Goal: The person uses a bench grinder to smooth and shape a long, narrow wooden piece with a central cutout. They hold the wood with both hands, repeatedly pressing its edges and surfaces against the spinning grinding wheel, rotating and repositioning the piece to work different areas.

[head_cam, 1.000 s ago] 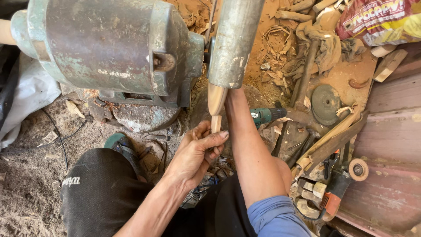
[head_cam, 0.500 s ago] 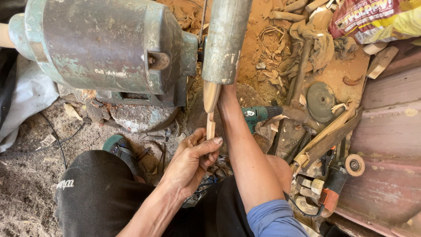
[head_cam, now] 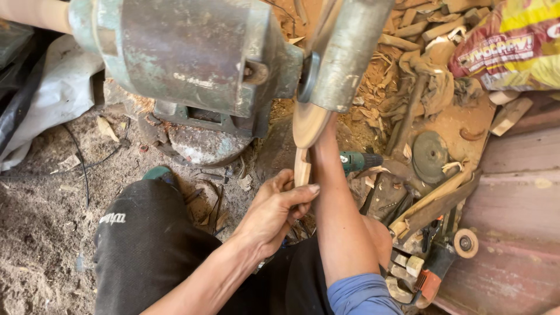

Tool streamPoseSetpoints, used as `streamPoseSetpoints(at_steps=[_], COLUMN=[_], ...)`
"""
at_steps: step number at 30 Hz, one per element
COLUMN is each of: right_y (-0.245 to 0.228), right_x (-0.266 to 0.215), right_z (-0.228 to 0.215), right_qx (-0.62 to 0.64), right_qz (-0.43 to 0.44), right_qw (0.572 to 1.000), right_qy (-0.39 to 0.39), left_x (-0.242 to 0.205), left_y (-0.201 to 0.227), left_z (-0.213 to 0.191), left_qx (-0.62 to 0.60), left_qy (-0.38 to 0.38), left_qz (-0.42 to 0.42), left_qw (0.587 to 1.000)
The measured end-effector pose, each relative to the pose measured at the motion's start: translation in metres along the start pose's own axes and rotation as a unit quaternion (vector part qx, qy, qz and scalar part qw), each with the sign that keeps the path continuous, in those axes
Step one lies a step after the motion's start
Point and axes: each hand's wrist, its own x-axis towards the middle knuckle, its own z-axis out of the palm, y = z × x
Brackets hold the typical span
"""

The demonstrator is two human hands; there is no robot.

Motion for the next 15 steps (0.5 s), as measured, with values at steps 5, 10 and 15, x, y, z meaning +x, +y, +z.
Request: streamPoseSetpoints(at_steps=[5,10,15], right_y=[0.018,0.014,0.025], right_x=[0.001,0.005,0.012], right_z=[-0.015,-0.038,-0.052], right_qx=[-0.205,0.068,0.073], right_qz=[-0.088,0.064,0.05], right_qw=[0.974,0.994,0.994], right_qy=[-0.034,-0.056,-0.065], left_x=[0.012,0.021,0.029], left_y=[0.006,0.008,0.009], left_z=[0.004,0.005,0.006], left_qx=[-0.02,-0.027,-0.046], left_qy=[-0.004,-0.002,-0.006], left_qz=[0.012,0.025,0.029], left_qw=[1.0,0.999,0.999])
